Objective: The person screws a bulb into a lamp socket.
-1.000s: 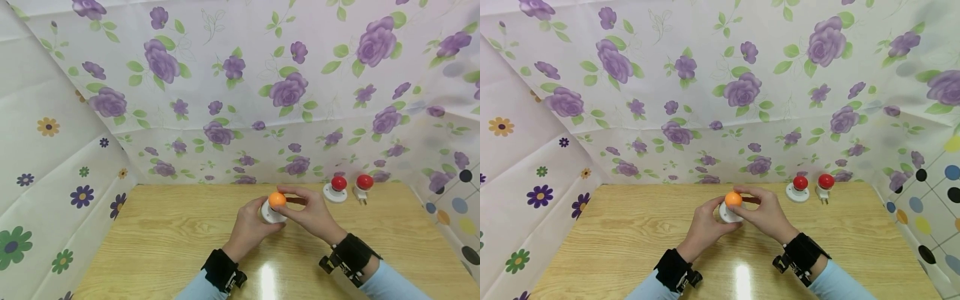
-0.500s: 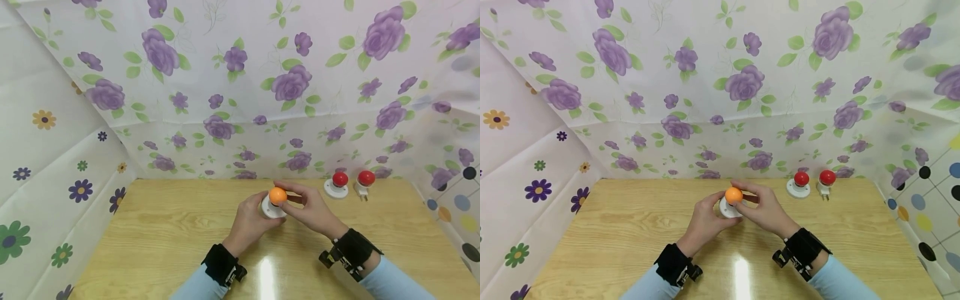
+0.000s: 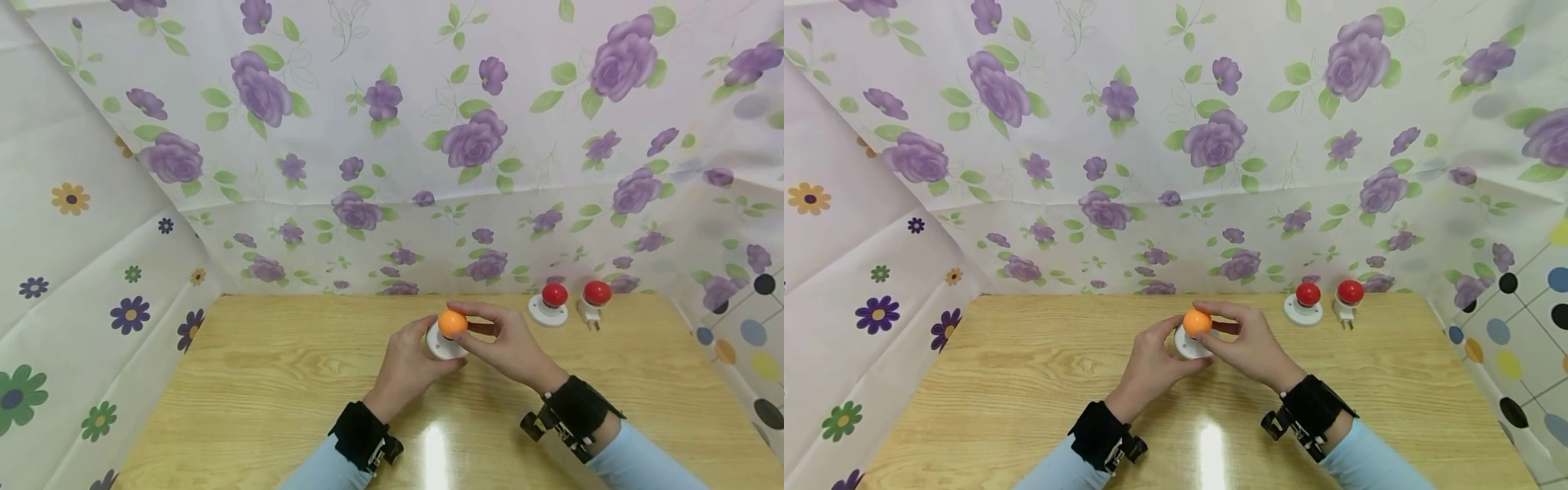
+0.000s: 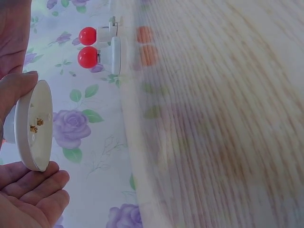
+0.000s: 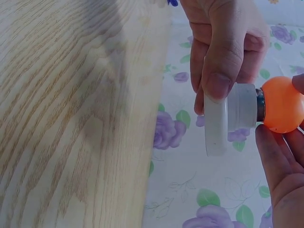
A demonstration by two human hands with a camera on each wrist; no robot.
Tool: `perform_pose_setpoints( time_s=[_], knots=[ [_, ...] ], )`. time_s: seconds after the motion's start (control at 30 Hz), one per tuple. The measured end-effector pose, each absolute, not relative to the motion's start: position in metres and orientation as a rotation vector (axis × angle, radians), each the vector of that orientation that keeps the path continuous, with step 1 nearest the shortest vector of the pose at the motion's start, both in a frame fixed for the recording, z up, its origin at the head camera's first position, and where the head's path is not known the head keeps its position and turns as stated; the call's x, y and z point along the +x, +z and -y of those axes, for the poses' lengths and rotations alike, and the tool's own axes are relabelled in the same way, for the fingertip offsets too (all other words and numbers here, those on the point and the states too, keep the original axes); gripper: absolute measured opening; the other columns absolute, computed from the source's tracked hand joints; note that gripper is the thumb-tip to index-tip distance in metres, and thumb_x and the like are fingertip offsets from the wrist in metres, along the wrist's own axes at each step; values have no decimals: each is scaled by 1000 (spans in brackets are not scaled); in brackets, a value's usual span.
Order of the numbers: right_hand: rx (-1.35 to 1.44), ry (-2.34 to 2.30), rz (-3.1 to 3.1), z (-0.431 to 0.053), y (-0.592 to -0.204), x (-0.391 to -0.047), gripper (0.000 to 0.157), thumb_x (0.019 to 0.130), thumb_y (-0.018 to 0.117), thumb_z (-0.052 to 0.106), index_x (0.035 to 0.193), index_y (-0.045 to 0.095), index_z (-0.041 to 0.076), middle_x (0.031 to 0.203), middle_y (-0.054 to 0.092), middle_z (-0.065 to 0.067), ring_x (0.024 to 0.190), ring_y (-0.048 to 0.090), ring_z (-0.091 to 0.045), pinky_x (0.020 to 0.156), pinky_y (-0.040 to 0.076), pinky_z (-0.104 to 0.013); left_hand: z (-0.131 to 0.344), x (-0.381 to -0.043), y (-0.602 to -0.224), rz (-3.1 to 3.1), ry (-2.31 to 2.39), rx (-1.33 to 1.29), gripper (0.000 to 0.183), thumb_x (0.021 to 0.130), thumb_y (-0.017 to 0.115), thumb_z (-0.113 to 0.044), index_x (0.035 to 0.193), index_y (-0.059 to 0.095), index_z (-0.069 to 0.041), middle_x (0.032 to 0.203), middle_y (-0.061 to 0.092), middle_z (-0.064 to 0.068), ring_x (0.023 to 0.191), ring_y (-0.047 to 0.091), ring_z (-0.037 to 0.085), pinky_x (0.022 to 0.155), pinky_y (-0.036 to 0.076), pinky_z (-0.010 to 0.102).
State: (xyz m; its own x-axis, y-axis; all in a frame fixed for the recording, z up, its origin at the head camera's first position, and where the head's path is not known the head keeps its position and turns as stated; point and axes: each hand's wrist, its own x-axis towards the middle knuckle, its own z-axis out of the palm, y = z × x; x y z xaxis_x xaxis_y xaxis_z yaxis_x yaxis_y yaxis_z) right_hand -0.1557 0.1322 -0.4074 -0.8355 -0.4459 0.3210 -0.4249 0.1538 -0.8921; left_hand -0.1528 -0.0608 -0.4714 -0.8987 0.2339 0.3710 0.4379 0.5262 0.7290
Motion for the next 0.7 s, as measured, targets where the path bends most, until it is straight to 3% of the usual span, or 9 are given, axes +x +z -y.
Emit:
perform_pose_setpoints(
  time_s=[0.27, 0.43, 0.7],
  knots=[
    [-883, -1855, -2393, -130, -400, -152, 39, 83, 68, 9, 120, 59, 1, 122, 58, -6, 113, 51, -24, 86, 46, -43, 61, -152, -471, 2536, -1315, -572, 64, 70, 74, -55, 126, 52, -32, 113, 54, -17, 99, 52, 2, 76, 46, 25],
    [-868, -1899, -2378, -130, -403, -152, 38, 82, 70, 8, 118, 60, 1, 120, 58, -11, 112, 52, -26, 85, 46, -45, 61, -151, -471, 2536, -1320, -580, 64, 71, 74, -54, 126, 52, -31, 112, 55, -16, 98, 53, 3, 76, 46, 25],
    [-893, -1867, -2400, -131, -404, -153, 45, 82, 70, 12, 125, 57, 9, 125, 55, -2, 114, 51, -23, 88, 45, -42, 61, -151, -471, 2532, -1306, -586, 64, 71, 72, -56, 126, 53, -30, 114, 55, -15, 101, 52, 3, 77, 46, 25]
  ],
)
